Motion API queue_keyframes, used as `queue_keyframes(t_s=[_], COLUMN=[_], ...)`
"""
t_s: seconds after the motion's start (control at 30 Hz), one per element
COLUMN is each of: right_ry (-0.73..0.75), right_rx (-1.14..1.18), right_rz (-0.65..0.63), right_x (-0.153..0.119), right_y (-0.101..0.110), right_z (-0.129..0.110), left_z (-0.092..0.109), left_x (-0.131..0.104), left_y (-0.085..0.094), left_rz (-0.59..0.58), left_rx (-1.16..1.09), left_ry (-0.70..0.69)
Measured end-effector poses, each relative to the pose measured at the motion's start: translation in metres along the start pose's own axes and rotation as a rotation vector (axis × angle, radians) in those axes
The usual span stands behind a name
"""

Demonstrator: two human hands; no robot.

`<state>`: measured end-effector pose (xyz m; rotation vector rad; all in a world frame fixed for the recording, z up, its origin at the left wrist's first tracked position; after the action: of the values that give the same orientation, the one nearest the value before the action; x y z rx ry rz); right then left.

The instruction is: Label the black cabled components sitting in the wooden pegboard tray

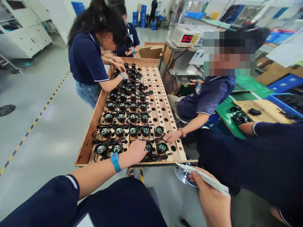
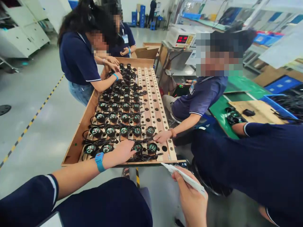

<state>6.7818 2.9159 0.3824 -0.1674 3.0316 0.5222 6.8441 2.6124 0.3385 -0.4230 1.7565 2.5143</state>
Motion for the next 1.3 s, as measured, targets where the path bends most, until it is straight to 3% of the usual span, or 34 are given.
queue_keyframes(t_s=[0.2,0.3,0.4,0.53,0.63,0.73,1.07,1.3], right_ry=[0.060,0.109,0.172,0.364,0.526,0.640,0.840,0.869], right_rx=[-0.117,-0.115,-0.089,-0.042,-0.035,-0.029,-0.078,-0.122], right_rz=[-0.367,-0.546,-0.710,-0.954,-1.112,-1.190,-1.354,-1.403], right_x=[0.089,0.122,0.137,0.132,0.116,0.105,0.085,0.080], right_y=[-0.041,-0.081,-0.124,-0.175,-0.202,-0.219,-0.247,-0.252], right_z=[-0.005,-0.006,-0.014,-0.029,-0.032,-0.031,-0.023,-0.023], left_z=[-0.008,-0.005,0.010,0.037,0.056,0.067,0.070,0.071], left_x=[0.003,0.000,-0.008,-0.026,-0.036,-0.038,-0.037,-0.038], left_y=[-0.017,-0.017,-0.013,-0.010,-0.021,-0.036,-0.050,-0.050], left_rz=[-0.079,-0.055,-0.016,0.122,0.184,0.219,0.471,0.494], left_rx=[-0.072,-0.102,-0.134,-0.175,-0.192,-0.174,-0.051,-0.064], left_ry=[0.252,0.372,0.445,0.558,0.571,0.536,0.405,0.409])
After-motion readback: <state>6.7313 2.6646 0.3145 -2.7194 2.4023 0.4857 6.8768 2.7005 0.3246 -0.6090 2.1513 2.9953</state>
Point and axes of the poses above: each hand's wrist, its own x-axis towards the middle knuckle, its own y-axis out of the back of the hand, z = x × y, the point moved 7 cm from there along x, towards the middle knuckle, and after that the axes turned 2 degrees about -z, right-handed, at the moved point
